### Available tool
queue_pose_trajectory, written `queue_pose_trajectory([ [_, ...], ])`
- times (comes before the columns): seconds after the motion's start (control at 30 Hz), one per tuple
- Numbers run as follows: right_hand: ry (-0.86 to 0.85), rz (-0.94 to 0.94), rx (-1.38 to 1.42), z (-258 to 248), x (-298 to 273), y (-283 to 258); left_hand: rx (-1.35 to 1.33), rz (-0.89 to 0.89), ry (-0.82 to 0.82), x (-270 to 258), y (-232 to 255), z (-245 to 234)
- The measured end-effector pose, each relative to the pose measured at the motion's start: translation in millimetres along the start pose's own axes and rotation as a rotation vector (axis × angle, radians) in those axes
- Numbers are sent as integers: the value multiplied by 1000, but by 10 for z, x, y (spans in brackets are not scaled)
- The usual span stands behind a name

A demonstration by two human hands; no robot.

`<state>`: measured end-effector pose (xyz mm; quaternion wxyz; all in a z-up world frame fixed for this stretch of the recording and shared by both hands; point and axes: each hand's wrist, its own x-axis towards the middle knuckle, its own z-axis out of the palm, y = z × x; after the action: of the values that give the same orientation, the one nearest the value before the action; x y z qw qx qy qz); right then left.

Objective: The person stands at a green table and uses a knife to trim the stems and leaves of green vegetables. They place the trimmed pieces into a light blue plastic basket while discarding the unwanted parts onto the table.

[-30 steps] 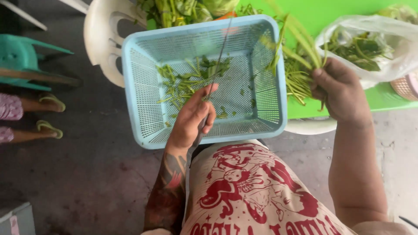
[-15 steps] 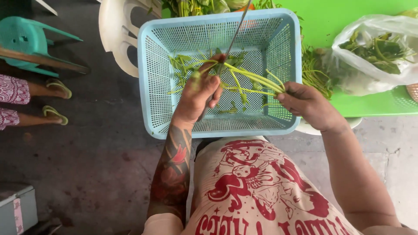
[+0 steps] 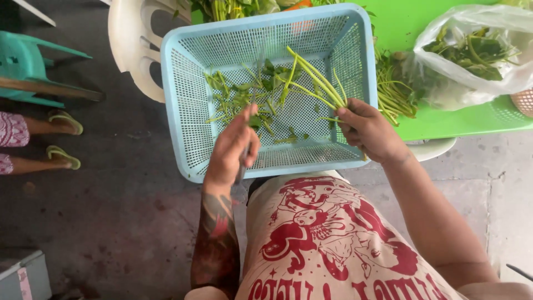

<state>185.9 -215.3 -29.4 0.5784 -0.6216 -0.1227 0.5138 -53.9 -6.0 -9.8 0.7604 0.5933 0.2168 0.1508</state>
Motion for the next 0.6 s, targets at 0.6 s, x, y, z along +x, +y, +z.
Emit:
queue_pose_trajectory([
  [0.6,-270,180,-118,508,-22,-243,473,99,22,582,-232,236],
])
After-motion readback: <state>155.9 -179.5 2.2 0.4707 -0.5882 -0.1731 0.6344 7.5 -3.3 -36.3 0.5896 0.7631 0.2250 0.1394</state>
